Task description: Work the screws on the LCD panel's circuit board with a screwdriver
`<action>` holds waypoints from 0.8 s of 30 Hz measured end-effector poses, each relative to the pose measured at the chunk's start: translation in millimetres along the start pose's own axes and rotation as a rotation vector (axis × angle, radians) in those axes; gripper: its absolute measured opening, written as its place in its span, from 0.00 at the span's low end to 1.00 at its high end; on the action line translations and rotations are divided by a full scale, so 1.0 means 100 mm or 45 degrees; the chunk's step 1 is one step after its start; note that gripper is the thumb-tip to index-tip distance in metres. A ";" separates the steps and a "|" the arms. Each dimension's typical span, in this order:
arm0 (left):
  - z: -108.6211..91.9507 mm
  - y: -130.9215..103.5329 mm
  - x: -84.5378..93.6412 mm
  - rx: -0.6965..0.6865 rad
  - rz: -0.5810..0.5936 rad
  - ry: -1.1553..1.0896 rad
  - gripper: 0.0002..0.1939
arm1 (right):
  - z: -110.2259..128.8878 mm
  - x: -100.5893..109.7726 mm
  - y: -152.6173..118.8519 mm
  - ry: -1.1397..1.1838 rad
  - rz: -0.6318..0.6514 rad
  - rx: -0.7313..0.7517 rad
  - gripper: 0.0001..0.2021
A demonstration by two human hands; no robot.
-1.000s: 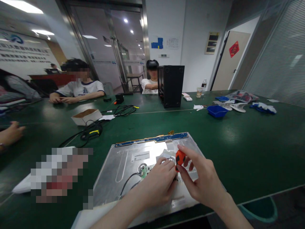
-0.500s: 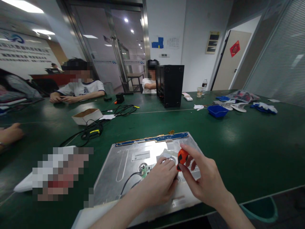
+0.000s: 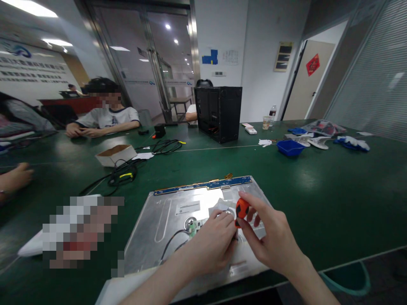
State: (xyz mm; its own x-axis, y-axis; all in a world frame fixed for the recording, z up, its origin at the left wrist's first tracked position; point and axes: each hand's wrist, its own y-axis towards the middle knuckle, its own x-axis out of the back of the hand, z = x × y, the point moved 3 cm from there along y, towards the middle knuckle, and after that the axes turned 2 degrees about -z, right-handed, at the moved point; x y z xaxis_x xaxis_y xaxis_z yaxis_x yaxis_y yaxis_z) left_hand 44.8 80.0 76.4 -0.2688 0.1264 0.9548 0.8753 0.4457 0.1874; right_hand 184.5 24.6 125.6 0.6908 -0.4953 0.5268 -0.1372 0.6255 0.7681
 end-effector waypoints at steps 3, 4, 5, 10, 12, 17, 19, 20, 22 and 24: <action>0.00 0.00 0.00 -0.004 0.007 -0.021 0.08 | 0.00 0.00 0.00 0.001 -0.004 0.001 0.21; 0.00 0.00 0.00 -0.002 0.009 -0.023 0.08 | 0.00 0.00 0.00 0.004 -0.007 0.000 0.21; 0.00 0.00 0.01 -0.001 0.012 -0.023 0.08 | 0.00 0.00 0.00 0.006 -0.012 0.002 0.21; 0.00 0.00 0.02 -0.001 0.021 -0.034 0.09 | 0.01 0.07 -0.01 0.002 -0.100 0.021 0.21; 0.00 0.00 0.02 -0.006 0.026 -0.037 0.10 | 0.00 0.11 -0.01 -0.005 -0.132 0.020 0.22; 0.00 0.01 0.04 0.003 0.047 -0.035 0.05 | -0.03 0.16 -0.01 -0.029 -0.166 0.020 0.24; 0.00 0.01 0.05 0.006 0.052 -0.034 0.03 | -0.04 0.17 0.00 -0.027 -0.170 0.021 0.24; -0.01 0.01 0.05 0.006 0.056 -0.034 0.03 | -0.04 0.18 0.01 -0.028 -0.176 0.023 0.24; -0.01 0.01 0.06 0.010 0.065 -0.033 0.03 | -0.04 0.19 0.02 -0.039 -0.188 0.024 0.24; -0.02 0.01 0.07 0.017 0.067 -0.039 0.03 | -0.05 0.20 0.02 -0.062 -0.200 0.023 0.24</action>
State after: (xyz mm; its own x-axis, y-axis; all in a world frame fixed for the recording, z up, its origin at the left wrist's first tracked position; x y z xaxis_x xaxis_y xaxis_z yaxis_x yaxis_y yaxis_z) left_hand 44.3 79.6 83.7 -0.2352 0.1769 0.9557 0.8833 0.4492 0.1342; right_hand 201.7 19.2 136.2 0.6693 -0.6151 0.4167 -0.0435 0.5275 0.8485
